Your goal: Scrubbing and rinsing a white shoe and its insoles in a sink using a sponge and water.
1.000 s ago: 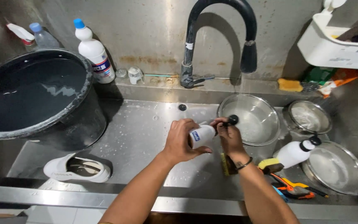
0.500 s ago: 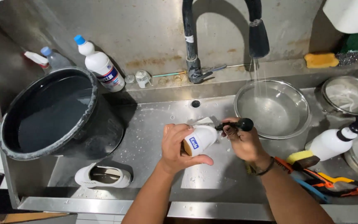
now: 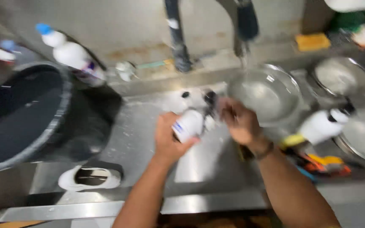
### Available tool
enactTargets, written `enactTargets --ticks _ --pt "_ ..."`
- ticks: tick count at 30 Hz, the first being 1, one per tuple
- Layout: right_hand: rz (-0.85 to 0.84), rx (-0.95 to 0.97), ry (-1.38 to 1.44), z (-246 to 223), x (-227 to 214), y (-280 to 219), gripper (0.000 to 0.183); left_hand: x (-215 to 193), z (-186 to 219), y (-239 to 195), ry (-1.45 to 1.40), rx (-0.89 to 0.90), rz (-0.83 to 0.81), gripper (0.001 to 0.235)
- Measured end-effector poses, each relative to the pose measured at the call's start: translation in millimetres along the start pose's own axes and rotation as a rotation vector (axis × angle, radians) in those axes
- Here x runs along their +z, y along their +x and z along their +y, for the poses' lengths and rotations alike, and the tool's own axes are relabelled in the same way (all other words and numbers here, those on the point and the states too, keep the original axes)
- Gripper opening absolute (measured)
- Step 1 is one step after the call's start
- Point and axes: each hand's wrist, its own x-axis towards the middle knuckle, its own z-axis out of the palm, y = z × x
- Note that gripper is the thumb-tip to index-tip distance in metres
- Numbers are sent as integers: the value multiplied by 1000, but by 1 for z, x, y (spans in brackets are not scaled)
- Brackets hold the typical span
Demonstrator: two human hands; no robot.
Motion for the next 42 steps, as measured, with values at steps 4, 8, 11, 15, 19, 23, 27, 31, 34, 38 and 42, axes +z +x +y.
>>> enactTargets --ticks 4,8,11,15,19,23,27,31,34,38,42 --pt "214 60 -249 18 -55 10 12 12 -10 -18 219 -13 26 47" --pt "411 173 -241 35 -71 18 29 16 -25 -27 380 0 3 39" --pt "-223 -46 -71 26 -36 4 61 17 -29 -29 406 0 -48 36" --pt "-633 342 -213 -63 -4 0 80 8 -26 -17 293 6 -126 33" --pt "-250 261 -265 -17 14 -17 27 1 -36 -21 192 -114 -215 32" --pt "140 210 -56 7 7 -6 10 5 -31 -23 185 -292 -348 41" --pt "-55 92 -231 -16 11 -13 16 17 -32 -20 187 -314 -461 44" --pt "93 370 145 -56 4 -5 22 1 -23 -3 194 -387 -473 49" --pt "85 316 35 -53 19 -5 19 -5 -14 2 204 -418 -529 46" --pt "403 343 288 -45 18 9 17 -22 5 18 133 -505 -494 46" --pt "168 79 -172 -18 23 -3 10 -15 -3 14 152 -457 -584 47"
